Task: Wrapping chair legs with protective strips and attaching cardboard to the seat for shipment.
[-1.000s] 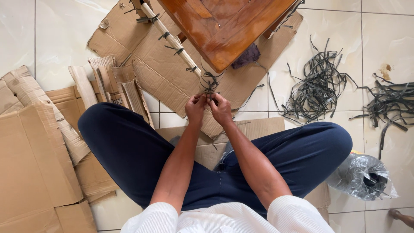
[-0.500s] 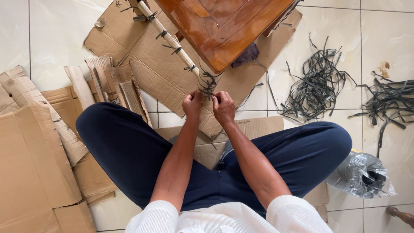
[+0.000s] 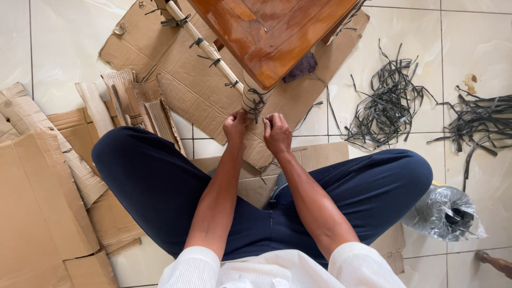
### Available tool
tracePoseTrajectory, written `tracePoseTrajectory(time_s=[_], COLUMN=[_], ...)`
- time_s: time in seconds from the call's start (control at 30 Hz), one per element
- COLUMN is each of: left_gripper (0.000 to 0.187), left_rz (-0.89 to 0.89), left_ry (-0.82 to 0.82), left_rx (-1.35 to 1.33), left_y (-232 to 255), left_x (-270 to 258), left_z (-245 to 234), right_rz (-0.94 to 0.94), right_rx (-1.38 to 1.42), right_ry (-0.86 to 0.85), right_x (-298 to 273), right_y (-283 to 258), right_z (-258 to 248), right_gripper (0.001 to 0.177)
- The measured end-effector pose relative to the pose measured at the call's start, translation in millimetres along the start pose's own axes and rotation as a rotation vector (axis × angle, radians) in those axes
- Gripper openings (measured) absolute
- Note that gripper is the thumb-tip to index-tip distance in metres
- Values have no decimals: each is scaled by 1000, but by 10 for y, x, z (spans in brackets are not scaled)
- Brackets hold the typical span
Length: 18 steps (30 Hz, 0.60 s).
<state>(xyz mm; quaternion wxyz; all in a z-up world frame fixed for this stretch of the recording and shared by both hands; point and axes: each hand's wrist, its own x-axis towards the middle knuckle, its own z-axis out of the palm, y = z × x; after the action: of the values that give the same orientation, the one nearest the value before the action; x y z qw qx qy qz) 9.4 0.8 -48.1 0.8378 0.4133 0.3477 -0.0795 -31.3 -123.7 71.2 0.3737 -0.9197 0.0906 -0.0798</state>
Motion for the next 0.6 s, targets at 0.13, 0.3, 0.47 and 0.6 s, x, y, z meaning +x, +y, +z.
tracePoseTrajectory(time_s=[0.13, 0.3, 0.47, 0.6], left_gripper=[15, 23, 25, 20], left_rz=[15, 366, 453, 480], left_ry=[12, 24, -20, 60], left_rx=[-18, 456, 783, 966], left_y=[101, -301, -78, -30], left_x=[-133, -48, -379, -336], left_z=[79, -50, 86, 3], right_rz=[31, 102, 89, 95], right_rx=[61, 41, 4, 58], right_ry=[-49, -133, -204, -294], right_x=[18, -42, -56, -68], right_y=[113, 172, 192, 237], right_z=[-2, 107, 134, 164], right_gripper=[14, 15, 15, 15])
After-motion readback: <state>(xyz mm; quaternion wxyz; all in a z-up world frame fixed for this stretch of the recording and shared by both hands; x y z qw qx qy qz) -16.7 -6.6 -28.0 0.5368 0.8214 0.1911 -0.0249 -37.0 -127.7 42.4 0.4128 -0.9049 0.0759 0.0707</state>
